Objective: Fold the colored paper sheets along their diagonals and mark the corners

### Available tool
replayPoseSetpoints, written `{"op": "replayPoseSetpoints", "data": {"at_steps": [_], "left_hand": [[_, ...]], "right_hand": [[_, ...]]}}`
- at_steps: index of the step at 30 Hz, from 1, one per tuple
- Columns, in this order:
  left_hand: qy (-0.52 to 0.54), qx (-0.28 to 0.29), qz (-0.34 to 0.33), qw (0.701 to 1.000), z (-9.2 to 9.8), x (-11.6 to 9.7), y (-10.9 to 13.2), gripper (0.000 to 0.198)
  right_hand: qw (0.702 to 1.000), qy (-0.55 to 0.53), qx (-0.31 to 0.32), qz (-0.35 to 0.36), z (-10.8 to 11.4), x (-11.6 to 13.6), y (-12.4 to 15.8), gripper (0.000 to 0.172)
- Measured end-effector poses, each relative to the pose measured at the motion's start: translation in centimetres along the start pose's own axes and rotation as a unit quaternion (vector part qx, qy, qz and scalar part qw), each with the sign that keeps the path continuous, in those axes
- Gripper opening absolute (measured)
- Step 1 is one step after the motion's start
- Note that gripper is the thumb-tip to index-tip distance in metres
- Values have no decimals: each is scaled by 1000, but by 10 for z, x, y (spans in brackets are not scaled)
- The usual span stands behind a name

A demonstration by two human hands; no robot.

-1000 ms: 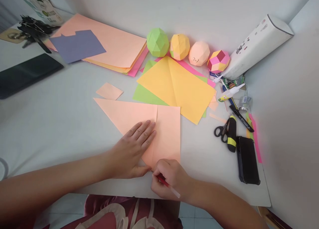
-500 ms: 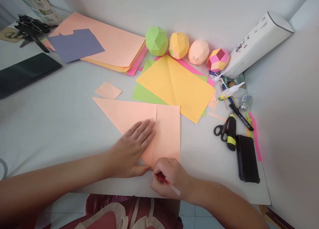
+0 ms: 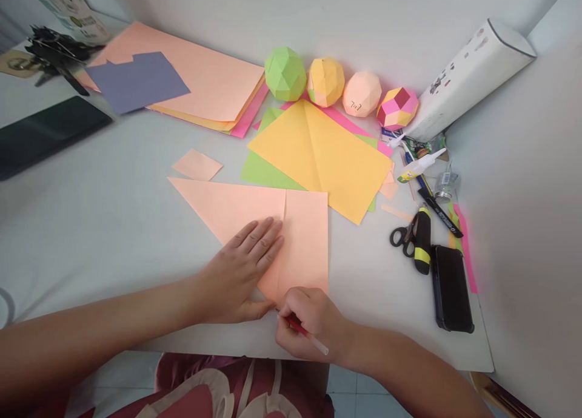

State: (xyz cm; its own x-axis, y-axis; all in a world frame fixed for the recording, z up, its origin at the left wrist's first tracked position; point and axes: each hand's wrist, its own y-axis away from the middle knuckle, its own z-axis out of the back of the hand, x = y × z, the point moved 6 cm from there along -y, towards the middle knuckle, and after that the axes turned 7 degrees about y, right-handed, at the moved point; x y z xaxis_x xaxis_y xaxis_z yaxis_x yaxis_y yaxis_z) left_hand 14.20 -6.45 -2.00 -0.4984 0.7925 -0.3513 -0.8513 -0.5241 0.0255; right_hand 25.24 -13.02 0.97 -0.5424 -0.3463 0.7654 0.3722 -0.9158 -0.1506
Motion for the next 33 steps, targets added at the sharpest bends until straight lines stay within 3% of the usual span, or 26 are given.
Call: {"op": "replayPoseSetpoints", "data": {"at_steps": [11, 16, 19, 21, 25, 29, 33], "left_hand": [[7, -4, 1, 1000, 1, -1, 0, 99], [11, -3, 0, 1000, 1, 0, -1, 99], [18, 4, -7, 1000, 0, 1, -1, 99], [20, 11, -13, 1000, 0, 0, -1, 98], [25, -14, -21, 999, 3, -2, -2, 90], [51, -91, 29, 994, 17, 23, -14, 47], [31, -154, 91, 983, 38, 74, -29, 37]], "right_hand": [[1000, -3, -3, 0, 0, 0, 2, 22], [992, -97, 9, -75, 2, -14, 1, 17], [982, -142, -75, -98, 21, -34, -5, 10], [980, -109, -139, -95, 39, -49, -11, 5], [981, -42, -139, -125, 58, -71, -21, 20], [985, -14, -123, -123, 62, -71, -23, 25], [988, 24, -109, -106, 59, -64, -23, 21]]}}
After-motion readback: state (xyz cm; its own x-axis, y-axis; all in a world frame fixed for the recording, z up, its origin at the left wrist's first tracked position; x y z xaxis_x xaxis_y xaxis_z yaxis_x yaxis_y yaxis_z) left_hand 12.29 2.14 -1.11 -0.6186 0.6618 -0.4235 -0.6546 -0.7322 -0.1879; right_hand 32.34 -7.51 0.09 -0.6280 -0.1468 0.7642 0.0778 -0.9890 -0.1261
